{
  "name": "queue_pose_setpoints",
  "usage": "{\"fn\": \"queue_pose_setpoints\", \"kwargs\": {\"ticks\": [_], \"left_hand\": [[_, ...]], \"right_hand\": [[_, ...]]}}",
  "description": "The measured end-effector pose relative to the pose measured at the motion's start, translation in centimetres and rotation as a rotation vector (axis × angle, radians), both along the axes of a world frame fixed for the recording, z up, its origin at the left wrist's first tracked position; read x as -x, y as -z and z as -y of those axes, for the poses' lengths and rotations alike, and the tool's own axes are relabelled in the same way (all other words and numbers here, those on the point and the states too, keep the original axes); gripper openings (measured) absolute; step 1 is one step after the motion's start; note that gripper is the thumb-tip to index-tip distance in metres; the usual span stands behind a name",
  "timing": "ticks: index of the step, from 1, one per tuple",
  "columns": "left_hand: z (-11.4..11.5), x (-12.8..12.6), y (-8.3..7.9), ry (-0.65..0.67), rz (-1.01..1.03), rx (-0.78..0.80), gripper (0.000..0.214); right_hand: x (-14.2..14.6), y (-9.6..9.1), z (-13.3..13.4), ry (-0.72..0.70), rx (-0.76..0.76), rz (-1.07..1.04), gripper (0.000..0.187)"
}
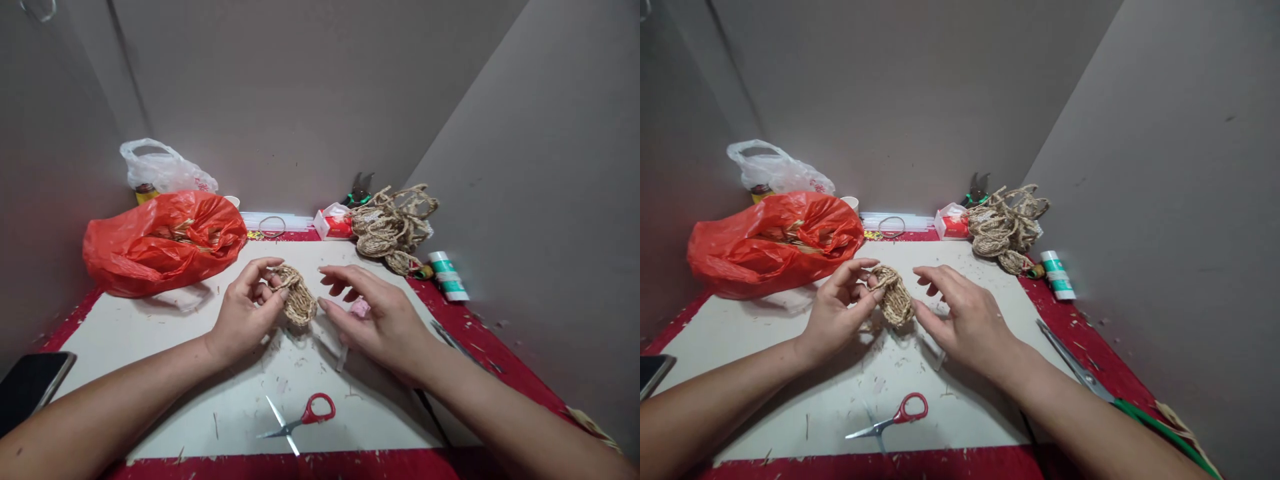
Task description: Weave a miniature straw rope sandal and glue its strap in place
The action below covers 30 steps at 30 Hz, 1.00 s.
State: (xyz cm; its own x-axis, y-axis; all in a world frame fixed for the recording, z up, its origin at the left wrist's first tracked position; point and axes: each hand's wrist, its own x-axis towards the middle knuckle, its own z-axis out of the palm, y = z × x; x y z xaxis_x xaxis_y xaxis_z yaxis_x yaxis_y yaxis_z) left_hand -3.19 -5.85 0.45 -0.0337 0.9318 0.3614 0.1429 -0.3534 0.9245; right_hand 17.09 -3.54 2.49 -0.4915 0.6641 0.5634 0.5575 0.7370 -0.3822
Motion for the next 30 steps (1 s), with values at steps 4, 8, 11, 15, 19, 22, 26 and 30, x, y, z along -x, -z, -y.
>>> {"fn": "queue_pose_setpoints", "kwargs": {"ticks": [4,8,11,15,19,22,26,30], "left_hand": [[0.1,0.0,0.3,-0.043,0.008,-0.035,0.036],[0.4,-0.1,0.5,-0.063,-0.005,-0.052,0.039],[0.3,0.0,0.3,-0.081,-0.001,-0.066,0.038],[0.2,0.0,-0.2,-0.104,0.075,-0.026,0.037],[0.2,-0.2,-0.7,-0.082,0.181,0.092,0.039],[0.2,-0.2,-0.9,-0.047,0.244,0.172,0.040],[0.1,-0.2,-0.8,-0.012,0.245,0.211,0.039],[0.0,-0.1,-0.8,0.021,0.181,0.223,0.040]], "right_hand": [[0.5,1.2,0.5,0.065,0.013,0.084,0.065],[1.6,2.0,0.8,0.041,-0.021,0.124,0.096],[2.0,2.0,0.9,0.007,0.016,0.098,0.097],[1.9,2.0,1.2,0.004,0.088,0.010,0.091],[2.0,2.7,1.3,0.024,0.040,0.053,0.098],[2.4,3.3,1.1,0.019,-0.038,0.091,0.099],[2.8,3.8,0.8,-0.001,-0.065,0.077,0.092],[2.8,4.0,0.7,-0.034,-0.040,0.056,0.088]]}}
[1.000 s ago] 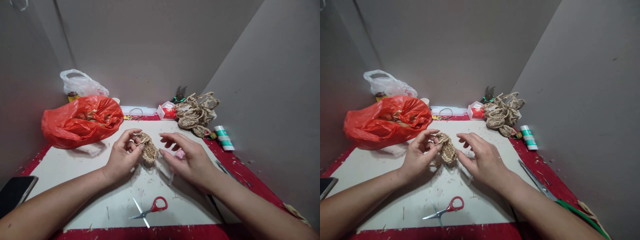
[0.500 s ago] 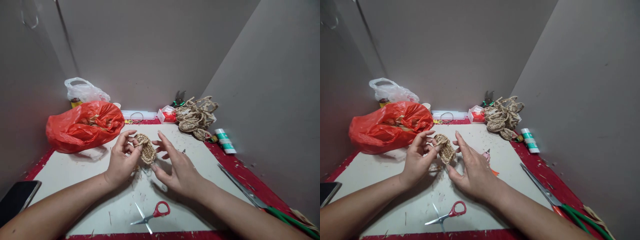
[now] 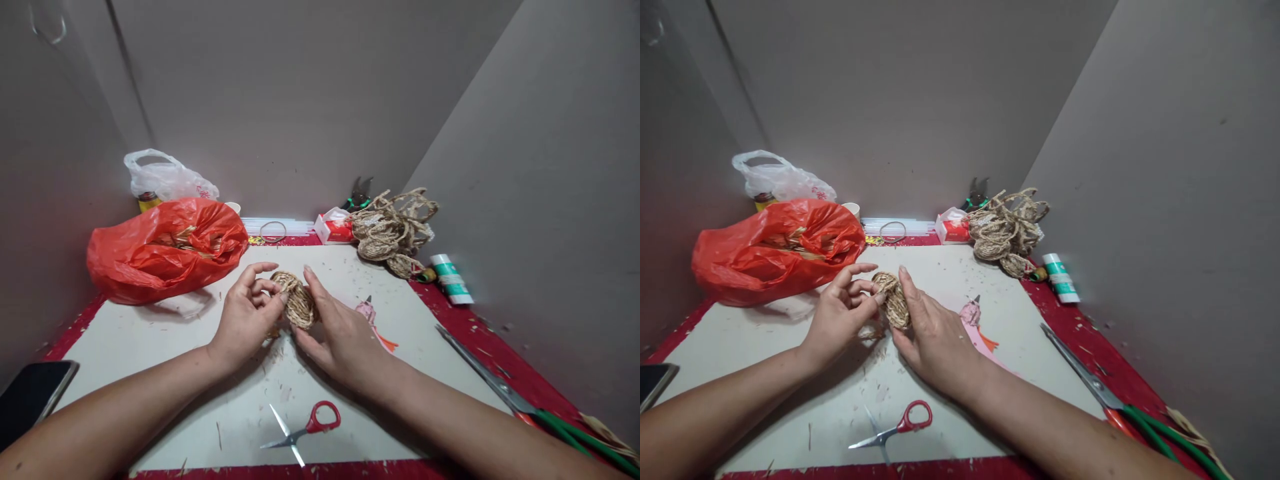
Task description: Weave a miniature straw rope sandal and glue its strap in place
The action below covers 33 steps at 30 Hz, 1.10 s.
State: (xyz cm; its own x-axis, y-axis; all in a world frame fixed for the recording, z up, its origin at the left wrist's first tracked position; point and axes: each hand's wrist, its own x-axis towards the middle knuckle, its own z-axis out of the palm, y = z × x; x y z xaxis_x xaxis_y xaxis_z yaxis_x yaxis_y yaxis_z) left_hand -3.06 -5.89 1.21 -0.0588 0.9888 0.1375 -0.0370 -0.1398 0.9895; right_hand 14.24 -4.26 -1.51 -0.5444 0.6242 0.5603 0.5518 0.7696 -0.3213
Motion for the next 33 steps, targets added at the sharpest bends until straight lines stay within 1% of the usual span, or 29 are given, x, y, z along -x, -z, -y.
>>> {"fn": "queue_pose_setpoints", "kwargs": {"ticks": [3,7,13,17,20,22,25,27,28,30,33], "left_hand": [[0.1,0.0,-0.1,0.047,-0.005,0.021,0.041],[0.1,0.0,-0.2,0.083,0.046,0.035,0.036],[-0.2,0.0,-0.4,0.040,0.118,0.077,0.035],[-0.2,-0.1,-0.4,0.046,0.138,0.102,0.033],[-0.2,-0.1,-0.3,0.042,0.158,0.110,0.032],[-0.3,0.0,-0.2,0.020,0.152,0.103,0.031],[-0.4,0.1,0.0,-0.008,0.116,0.086,0.031],[-0.5,0.2,0.1,-0.005,0.108,0.076,0.031],[-0.5,0.2,0.1,0.001,0.109,0.074,0.031],[-0.5,0.2,0.1,0.007,0.123,0.082,0.030],[-0.6,0.3,0.0,0.007,0.153,0.135,0.030]], "right_hand": [[-0.1,0.2,-0.1,0.005,0.032,-0.002,0.088],[-0.3,0.3,-0.1,-0.005,0.072,-0.007,0.088],[-0.5,0.0,0.1,0.009,0.102,-0.058,0.090],[-0.3,0.2,0.1,0.014,0.097,-0.068,0.081],[-0.3,0.2,0.0,-0.005,0.098,-0.061,0.082],[-0.5,0.1,0.0,-0.006,0.055,-0.068,0.084],[-0.9,-0.2,0.1,-0.022,-0.121,-0.092,0.083],[-1.2,-0.3,0.1,-0.071,-0.228,-0.091,0.080],[-1.3,-0.3,0.1,-0.098,-0.258,-0.084,0.079],[-1.4,-0.2,0.0,-0.138,-0.264,-0.055,0.076],[-1.5,0.0,0.0,-0.172,-0.217,-0.015,0.073]]}}
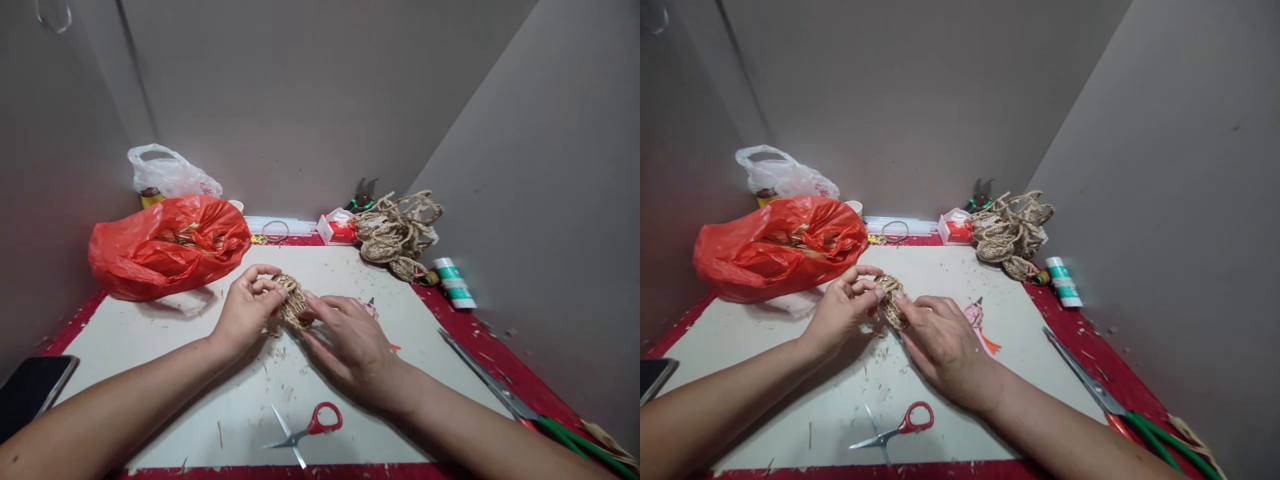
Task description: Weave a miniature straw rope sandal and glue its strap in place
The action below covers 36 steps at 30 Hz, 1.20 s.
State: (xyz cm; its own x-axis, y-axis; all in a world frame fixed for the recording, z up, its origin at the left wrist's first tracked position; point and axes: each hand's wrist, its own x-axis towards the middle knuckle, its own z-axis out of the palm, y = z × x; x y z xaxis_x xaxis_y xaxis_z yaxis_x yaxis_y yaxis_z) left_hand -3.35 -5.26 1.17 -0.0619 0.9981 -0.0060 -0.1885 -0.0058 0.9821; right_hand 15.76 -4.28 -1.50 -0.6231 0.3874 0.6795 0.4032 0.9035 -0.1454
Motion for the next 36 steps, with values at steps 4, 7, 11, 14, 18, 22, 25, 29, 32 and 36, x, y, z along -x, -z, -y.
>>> {"fn": "queue_pose_setpoints", "kwargs": {"ticks": [4,7,11,14,18,22,25,29,32,36], "left_hand": [[-0.1,0.1,0.0,0.008,0.022,0.030,0.029],[-0.1,0.0,0.1,0.002,0.004,0.020,0.029],[0.1,-0.1,-0.1,0.060,-0.024,0.030,0.033],[0.3,-0.1,-0.2,0.140,-0.049,0.044,0.036],[0.5,-0.2,-0.3,0.225,-0.076,0.055,0.034],[0.4,-0.2,-0.4,0.257,-0.076,0.071,0.033],[0.4,-0.3,-0.3,0.284,-0.073,0.079,0.034],[0.4,-0.3,0.0,0.288,-0.043,0.105,0.042],[0.3,-0.3,0.1,0.269,-0.019,0.104,0.042],[-0.1,-0.2,0.4,0.226,-0.048,0.110,0.040]], "right_hand": [[-0.2,-0.5,0.4,-0.046,0.091,0.005,0.073],[-0.4,-1.2,0.6,-0.039,0.138,-0.117,0.071],[-0.2,-1.8,0.0,0.000,0.168,-0.260,0.068],[0.1,-1.8,-0.9,-0.010,0.177,-0.201,0.070],[0.4,-1.4,-1.5,-0.048,0.193,-0.111,0.071],[0.3,-1.0,-1.4,-0.035,0.209,-0.105,0.067],[0.1,-0.8,-1.4,-0.034,0.239,-0.112,0.067],[0.0,-0.6,-1.6,-0.044,0.267,-0.114,0.067],[-0.3,-1.1,-1.6,-0.030,0.306,-0.145,0.062],[-1.0,-2.9,-1.4,0.085,0.387,-0.342,0.029]]}}
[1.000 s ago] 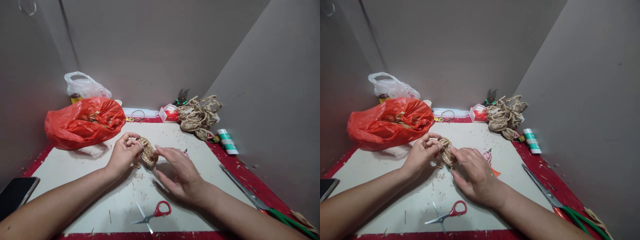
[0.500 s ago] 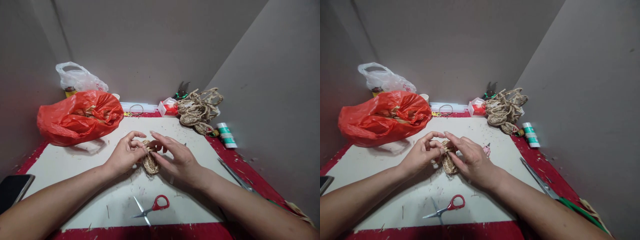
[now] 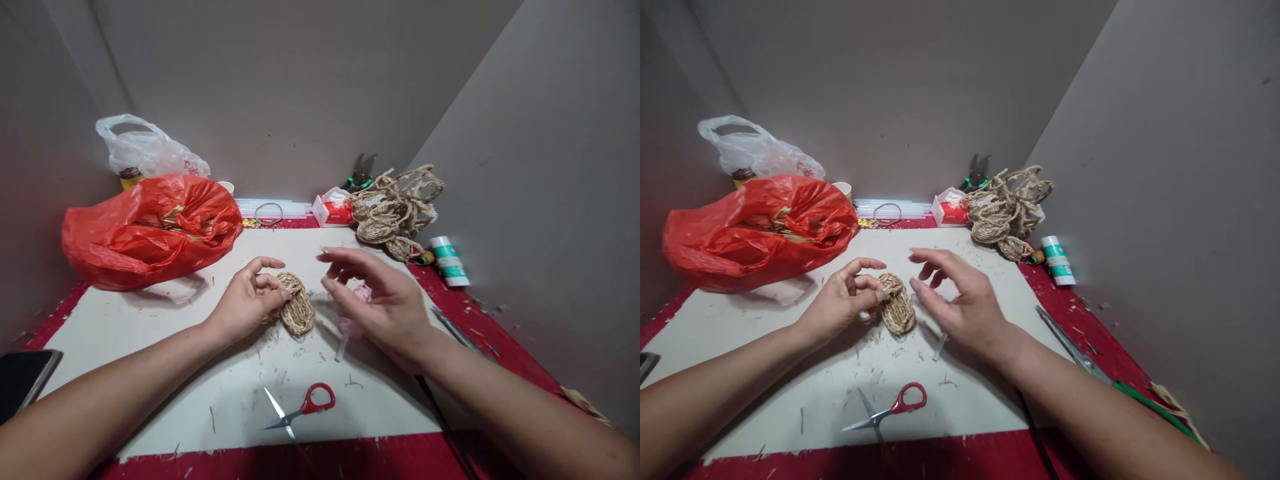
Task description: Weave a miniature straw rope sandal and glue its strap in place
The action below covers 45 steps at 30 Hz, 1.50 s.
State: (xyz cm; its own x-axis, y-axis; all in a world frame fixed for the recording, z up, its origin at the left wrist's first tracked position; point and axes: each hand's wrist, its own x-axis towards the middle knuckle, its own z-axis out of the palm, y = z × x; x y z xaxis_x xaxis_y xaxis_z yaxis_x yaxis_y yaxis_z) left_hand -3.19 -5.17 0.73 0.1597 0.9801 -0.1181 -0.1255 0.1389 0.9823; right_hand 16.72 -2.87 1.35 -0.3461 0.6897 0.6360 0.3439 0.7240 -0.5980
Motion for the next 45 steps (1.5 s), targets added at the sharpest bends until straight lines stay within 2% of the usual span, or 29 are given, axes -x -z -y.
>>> {"fn": "queue_pose_setpoints", "kwargs": {"ticks": [2,3,9,14,19,21,26,33,40,42,45], "left_hand": [[-0.2,0.1,0.3,-0.016,-0.024,-0.005,0.040],[-0.4,0.1,0.5,-0.020,-0.036,-0.014,0.040],[-0.7,0.2,1.5,-0.047,-0.052,-0.047,0.039],[-0.9,0.3,1.8,-0.048,0.006,-0.016,0.040],[-1.3,0.5,2.1,-0.037,0.029,0.019,0.041],[-1.4,0.5,2.3,-0.037,0.036,0.015,0.042],[-1.4,0.4,2.3,-0.046,0.046,0.011,0.043],[-1.2,0.4,2.3,-0.047,0.047,0.030,0.042],[-1.3,0.4,2.4,-0.041,0.039,0.028,0.043],[-1.3,0.4,2.4,-0.039,0.026,0.030,0.043],[-1.4,0.5,2.3,-0.031,-0.008,0.037,0.042]], "right_hand": [[-0.3,-0.9,-0.1,0.065,0.049,-0.097,0.006],[-0.4,-1.3,-0.1,0.084,0.074,-0.134,0.005],[-0.2,-2.0,-0.4,0.038,0.248,-0.150,0.018],[0.3,-1.8,0.4,0.031,0.454,-0.142,0.016],[0.5,-1.8,0.5,0.023,0.735,-0.092,0.015],[0.5,-1.8,0.3,0.004,0.793,-0.066,0.015],[0.6,-1.7,0.3,-0.030,0.793,-0.037,0.018],[1.1,-1.9,0.8,-0.140,0.766,-0.155,0.019],[1.0,-2.6,0.8,-0.057,0.899,-0.166,0.032],[0.8,-2.9,0.8,-0.044,0.844,-0.140,0.034],[0.1,-3.2,0.5,-0.009,0.652,-0.083,0.042]]}}
